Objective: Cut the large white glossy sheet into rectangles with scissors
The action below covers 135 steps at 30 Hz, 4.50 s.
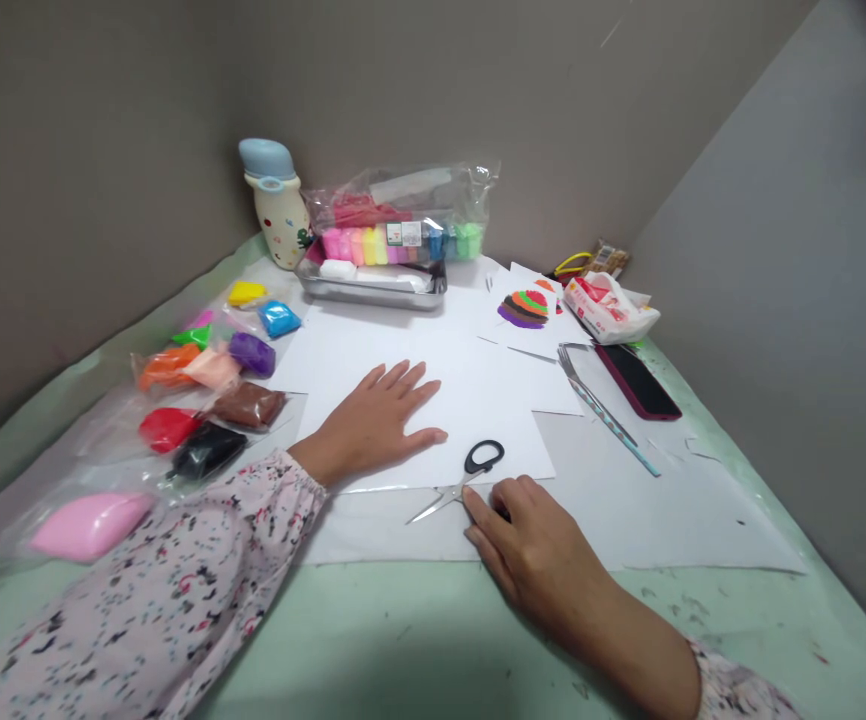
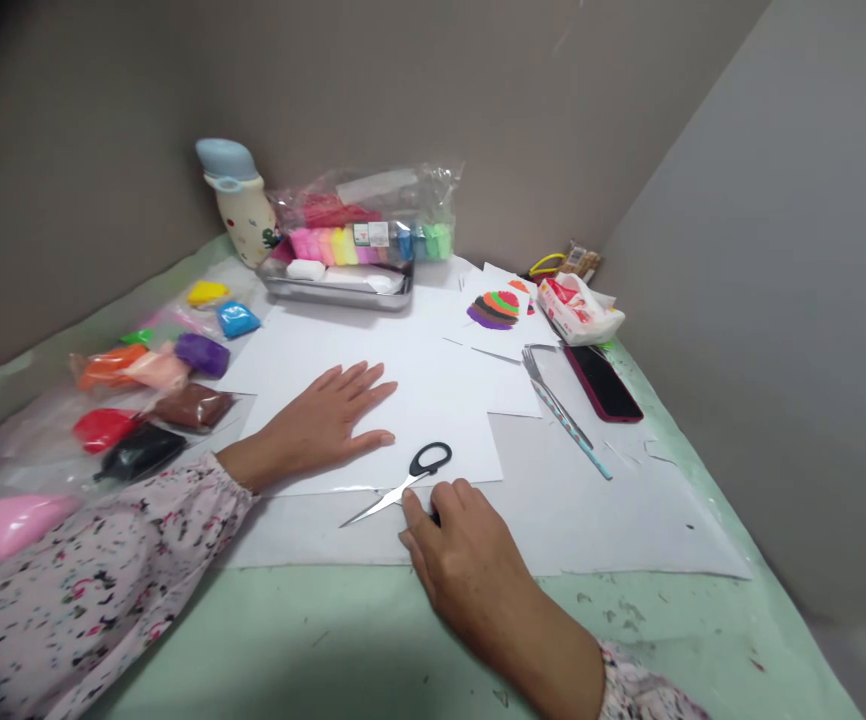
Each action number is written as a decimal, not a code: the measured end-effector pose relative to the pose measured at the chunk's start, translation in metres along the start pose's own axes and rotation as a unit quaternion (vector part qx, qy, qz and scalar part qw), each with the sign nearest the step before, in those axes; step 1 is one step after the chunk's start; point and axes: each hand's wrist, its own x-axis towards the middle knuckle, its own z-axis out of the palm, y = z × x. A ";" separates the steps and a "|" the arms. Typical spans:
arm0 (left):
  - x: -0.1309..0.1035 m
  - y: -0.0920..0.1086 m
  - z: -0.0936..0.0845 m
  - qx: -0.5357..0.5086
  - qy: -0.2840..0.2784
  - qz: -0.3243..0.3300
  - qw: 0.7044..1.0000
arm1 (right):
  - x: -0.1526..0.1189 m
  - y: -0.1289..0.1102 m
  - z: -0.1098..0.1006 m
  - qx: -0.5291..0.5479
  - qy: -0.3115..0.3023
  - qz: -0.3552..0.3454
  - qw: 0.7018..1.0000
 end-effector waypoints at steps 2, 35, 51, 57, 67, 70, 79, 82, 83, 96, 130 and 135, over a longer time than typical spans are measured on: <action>0.000 0.000 0.000 0.000 -0.001 0.001 1.000 | 0.002 -0.001 -0.001 -0.003 0.002 -0.009 1.000; 0.000 0.001 -0.001 0.004 -0.004 -0.002 1.000 | 0.006 -0.008 -0.004 -0.039 0.022 -0.061 0.997; 0.032 0.029 0.012 0.005 0.009 -0.037 0.999 | -0.008 0.026 -0.007 0.032 0.003 0.028 0.999; 0.032 0.029 0.009 -0.003 0.012 -0.034 0.999 | -0.001 0.020 -0.001 0.026 -0.004 0.017 1.000; 0.031 0.029 0.010 0.001 0.018 -0.034 0.999 | 0.002 0.016 0.005 0.016 0.009 -0.012 1.000; 0.032 0.029 0.011 0.002 0.023 -0.030 0.999 | 0.001 0.015 0.007 0.030 0.012 0.005 0.999; 0.031 0.029 0.011 -0.003 0.021 -0.029 0.999 | 0.001 0.015 0.004 0.050 0.003 -0.009 0.999; 0.031 0.029 0.011 -0.001 0.023 -0.030 0.999 | -0.003 0.015 0.004 0.057 0.001 -0.006 0.998; 0.031 0.029 0.011 -0.001 0.023 -0.031 0.999 | -0.003 0.015 0.004 0.056 0.004 -0.004 0.998; 0.031 0.029 0.012 0.000 0.029 -0.029 0.999 | -0.003 0.013 0.002 0.057 -0.011 -0.019 0.998; 0.032 0.030 0.012 -0.007 0.021 -0.031 0.999 | 0.013 -0.001 0.001 0.039 -0.004 -0.057 0.998; 0.036 0.022 0.006 -0.037 -0.011 -0.023 0.999 | 0.013 -0.002 0.003 0.031 0.002 -0.056 0.998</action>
